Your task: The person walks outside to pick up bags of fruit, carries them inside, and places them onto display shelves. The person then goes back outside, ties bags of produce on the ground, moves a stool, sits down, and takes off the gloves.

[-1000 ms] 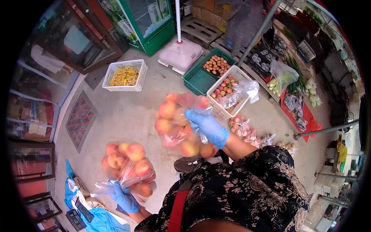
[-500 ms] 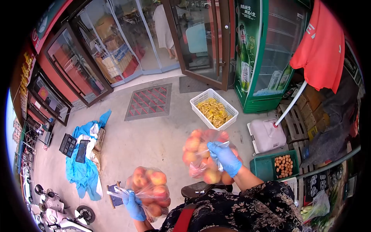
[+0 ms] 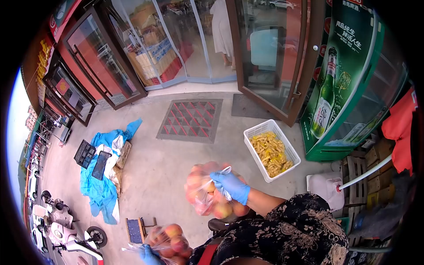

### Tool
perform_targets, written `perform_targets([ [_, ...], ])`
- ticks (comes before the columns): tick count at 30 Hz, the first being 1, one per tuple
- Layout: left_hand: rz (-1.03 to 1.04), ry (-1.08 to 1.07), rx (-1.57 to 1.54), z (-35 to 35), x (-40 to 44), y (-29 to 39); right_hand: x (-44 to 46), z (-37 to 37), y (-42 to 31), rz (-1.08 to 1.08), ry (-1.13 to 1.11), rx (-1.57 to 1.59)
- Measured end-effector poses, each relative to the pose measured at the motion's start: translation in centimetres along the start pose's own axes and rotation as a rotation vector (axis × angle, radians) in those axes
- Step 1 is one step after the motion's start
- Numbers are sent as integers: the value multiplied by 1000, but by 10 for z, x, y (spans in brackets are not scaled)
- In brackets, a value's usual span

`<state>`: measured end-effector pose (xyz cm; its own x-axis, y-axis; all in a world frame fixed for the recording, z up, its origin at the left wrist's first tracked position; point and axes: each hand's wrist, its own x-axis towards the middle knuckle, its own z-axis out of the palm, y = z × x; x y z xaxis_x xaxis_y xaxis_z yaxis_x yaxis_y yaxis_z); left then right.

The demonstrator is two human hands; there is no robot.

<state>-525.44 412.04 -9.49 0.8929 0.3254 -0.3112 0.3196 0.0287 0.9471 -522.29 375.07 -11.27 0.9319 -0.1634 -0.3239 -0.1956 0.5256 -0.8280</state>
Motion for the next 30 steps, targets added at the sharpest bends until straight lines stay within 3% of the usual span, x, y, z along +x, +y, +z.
perform_targets([
  [3,190,22,-272,52,105,-16,90,4,-39,53,53,-45],
  [4,135,30,-24,39,153,-29,112,7,-50,105,64,-71],
  [5,191,-113,-50,23,210,-63,132,9,-57,110,95,-64],
  [13,150,-108,-69,247,343,94,316,-12,-167,-70,324,23],
  [16,188,-153,-75,315,420,109,403,-45,-201,-130,301,141],
  [24,83,-64,36,484,580,161,678,-94,-290,-93,233,-176],
  [27,117,59,31,533,625,186,760,-95,-343,31,240,-15],
  [30,135,134,38,576,692,210,862,-86,-390,-11,205,65],
])
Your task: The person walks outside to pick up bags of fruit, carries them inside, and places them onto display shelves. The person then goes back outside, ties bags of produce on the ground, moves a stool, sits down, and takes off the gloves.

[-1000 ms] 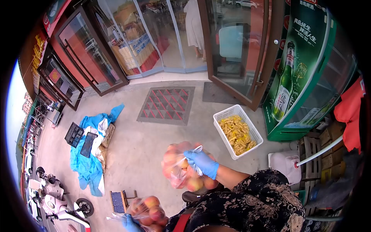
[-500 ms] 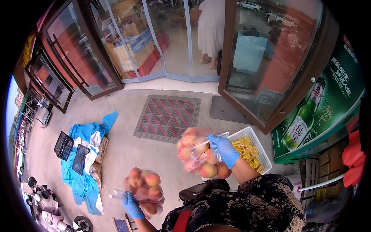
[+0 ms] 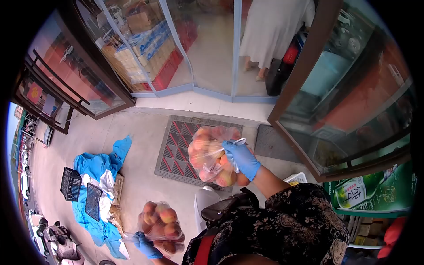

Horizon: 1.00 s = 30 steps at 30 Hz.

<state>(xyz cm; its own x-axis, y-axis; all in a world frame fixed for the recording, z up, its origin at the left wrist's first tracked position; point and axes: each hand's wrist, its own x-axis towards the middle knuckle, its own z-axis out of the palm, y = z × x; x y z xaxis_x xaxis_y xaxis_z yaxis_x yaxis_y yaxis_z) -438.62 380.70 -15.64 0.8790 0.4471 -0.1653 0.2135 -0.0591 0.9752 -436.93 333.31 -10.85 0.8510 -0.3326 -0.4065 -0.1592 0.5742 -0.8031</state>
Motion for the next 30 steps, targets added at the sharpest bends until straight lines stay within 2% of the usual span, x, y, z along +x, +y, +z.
perform_targets([
  [3,17,63,32,58,69,4,99,38,-31,6,-41,13],
  [7,-39,-38,117,160,203,22,252,80,-74,26,-87,88],
  [9,-129,-142,125,242,254,34,318,95,-102,32,-23,22],
  [10,-181,-202,153,259,266,24,329,94,-88,11,17,28],
  [13,-243,-423,145,375,335,92,413,125,-135,22,47,54],
  [14,-158,-426,158,416,352,119,437,133,-155,13,44,48],
  [15,-97,-533,102,453,374,141,463,141,-178,-2,35,35],
  [17,-79,-619,20,527,388,176,499,148,-200,-108,94,23],
  [21,41,-744,-21,711,427,260,592,157,-298,-207,110,98],
  [23,137,-886,-45,796,451,286,645,149,-351,-233,137,170],
  [24,128,-927,-10,834,458,297,674,134,-370,-204,33,258],
  [26,168,-974,38,904,482,317,719,124,-405,-208,65,313],
  [30,68,-1010,17,1014,518,381,805,115,-494,-239,241,359],
])
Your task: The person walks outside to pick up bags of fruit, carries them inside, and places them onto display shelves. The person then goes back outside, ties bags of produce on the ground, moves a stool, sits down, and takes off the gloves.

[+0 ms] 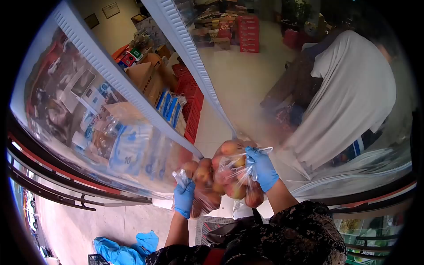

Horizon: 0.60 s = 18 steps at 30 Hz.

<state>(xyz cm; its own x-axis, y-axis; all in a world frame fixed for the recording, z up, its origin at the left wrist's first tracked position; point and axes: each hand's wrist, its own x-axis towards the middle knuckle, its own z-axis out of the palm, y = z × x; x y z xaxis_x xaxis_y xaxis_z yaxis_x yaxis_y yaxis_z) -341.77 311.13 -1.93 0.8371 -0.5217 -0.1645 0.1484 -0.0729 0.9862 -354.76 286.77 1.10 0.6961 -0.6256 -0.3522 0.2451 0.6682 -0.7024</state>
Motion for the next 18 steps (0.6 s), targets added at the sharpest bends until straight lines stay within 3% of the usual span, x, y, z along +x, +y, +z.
perform_targets([
  [1,-26,14,-15,38,22,-12,33,-36,-16,-15,3,27],
  [5,-74,104,-82,72,90,53,86,-29,-75,-54,52,98],
  [8,-28,96,-126,83,129,36,123,-61,-85,-80,44,228],
  [12,-27,136,-165,126,219,68,205,-70,-134,-102,110,275],
  [15,-47,104,-248,91,263,67,227,-54,-103,-198,207,143],
  [16,-75,-18,-279,74,283,71,234,-41,-108,-196,233,97],
  [18,-60,5,-246,66,333,74,257,-14,-115,-174,273,48],
])
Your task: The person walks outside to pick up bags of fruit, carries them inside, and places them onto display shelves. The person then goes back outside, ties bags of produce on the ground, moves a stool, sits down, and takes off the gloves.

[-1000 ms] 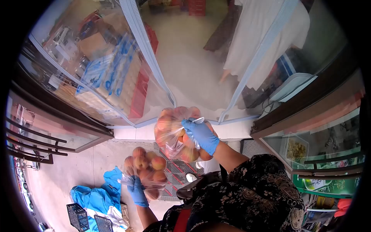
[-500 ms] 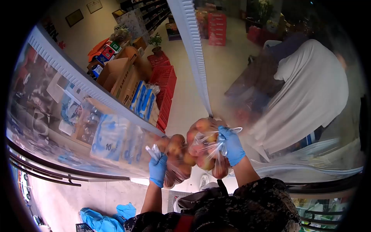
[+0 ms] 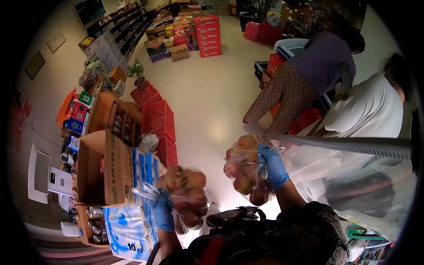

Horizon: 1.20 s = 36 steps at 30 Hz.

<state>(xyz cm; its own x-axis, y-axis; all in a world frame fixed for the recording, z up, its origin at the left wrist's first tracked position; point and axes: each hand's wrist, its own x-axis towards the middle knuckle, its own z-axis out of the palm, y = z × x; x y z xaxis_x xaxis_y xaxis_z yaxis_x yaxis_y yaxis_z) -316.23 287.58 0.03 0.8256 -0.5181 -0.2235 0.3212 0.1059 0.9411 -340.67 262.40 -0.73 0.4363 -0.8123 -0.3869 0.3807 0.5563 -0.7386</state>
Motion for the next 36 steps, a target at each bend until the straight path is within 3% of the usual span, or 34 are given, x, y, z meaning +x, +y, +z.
perform_targets([
  [3,68,14,85,3,86,10,80,18,10,-22,155,24],
  [6,7,-35,139,5,156,18,126,36,18,30,79,168],
  [12,44,71,155,31,307,33,218,116,-11,-61,134,-164],
  [15,31,-75,127,66,381,45,302,145,-22,-148,-6,-364],
  [19,52,129,265,134,468,46,415,188,-40,-232,-252,-631],
  [21,5,149,408,148,510,62,471,212,-56,-133,-278,-581],
  [27,118,267,215,219,628,97,622,305,-112,83,-351,-552],
  [30,127,270,135,240,711,103,717,345,-114,-11,-407,-523],
  [34,79,234,136,259,819,111,819,402,-127,146,-388,-456],
  [36,55,218,132,276,880,113,877,434,-149,116,-353,-502],
])
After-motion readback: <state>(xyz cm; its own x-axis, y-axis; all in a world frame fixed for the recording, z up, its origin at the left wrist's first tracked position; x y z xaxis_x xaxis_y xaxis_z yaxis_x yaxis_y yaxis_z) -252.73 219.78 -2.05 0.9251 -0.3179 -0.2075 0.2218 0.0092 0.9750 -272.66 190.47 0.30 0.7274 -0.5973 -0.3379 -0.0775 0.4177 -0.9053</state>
